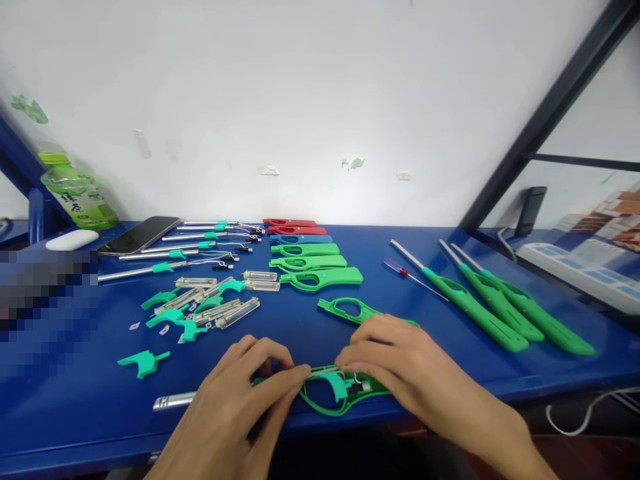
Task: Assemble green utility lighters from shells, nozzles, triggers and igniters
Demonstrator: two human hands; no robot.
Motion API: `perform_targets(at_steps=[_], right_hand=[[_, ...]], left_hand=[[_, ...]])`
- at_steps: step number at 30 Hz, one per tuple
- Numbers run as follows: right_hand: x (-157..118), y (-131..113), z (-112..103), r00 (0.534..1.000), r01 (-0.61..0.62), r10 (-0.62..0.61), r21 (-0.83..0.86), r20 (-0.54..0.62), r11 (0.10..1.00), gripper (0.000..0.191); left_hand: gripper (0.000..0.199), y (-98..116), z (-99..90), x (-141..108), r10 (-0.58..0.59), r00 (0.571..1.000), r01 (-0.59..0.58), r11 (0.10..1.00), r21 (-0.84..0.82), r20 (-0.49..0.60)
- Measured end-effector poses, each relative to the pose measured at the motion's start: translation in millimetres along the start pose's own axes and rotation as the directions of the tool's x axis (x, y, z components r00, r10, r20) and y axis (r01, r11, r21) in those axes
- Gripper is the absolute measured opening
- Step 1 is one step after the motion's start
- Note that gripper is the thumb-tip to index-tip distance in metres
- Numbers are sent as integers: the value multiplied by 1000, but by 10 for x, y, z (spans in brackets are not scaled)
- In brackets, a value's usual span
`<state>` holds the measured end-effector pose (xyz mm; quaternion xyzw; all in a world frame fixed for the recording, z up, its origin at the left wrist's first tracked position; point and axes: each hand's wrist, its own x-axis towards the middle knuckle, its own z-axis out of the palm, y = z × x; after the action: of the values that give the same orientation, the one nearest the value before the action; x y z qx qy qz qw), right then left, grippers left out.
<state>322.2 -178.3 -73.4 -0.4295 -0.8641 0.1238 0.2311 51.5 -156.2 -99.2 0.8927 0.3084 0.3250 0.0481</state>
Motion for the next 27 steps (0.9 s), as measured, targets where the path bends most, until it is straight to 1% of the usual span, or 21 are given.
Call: perform_targets(at_steps=[4,9,11,14,17,20,22,23,25,27], right_hand=[[-35,8,28,998,53,-56,-85,-39,995,26],[-57,43,116,982,103,-113,-71,-149,992,16],[-65,61,134,972,100,-113,-74,-208,992,15],[-92,111,125,942,32,-68,-113,-328,993,16],[-148,194,104,891,-68,-32,-203,-452,977,16],[-215,265,106,852,-190,22,-270,-523,944,17],[-249,284,119,840,-238,45,-292,-541,926,19],[-260,287,126,839,-242,41,-304,-543,921,21],[-271,283,139,841,-221,7,-332,-541,917,25],[-264,275,148,848,-200,-21,-357,-529,913,29]], left_hand=[[38,-13,6,-13,13,1000,-13,1000,3,5],[37,-12,24,-6,5,1000,-5,1000,10,-2],[35,-19,41,-7,4,1000,-4,1000,27,-15],[32,-23,64,-10,-3,999,5,999,48,-43],[29,-3,62,-12,-8,997,12,998,60,-80],[29,19,19,-11,-17,988,30,996,85,-154],[30,3,-32,-3,-44,967,74,991,115,-250],[31,-23,-64,3,-66,950,113,984,138,-306],[30,-113,-148,20,-129,902,221,958,184,-413],[25,-240,-263,44,-198,852,325,926,194,-484]])
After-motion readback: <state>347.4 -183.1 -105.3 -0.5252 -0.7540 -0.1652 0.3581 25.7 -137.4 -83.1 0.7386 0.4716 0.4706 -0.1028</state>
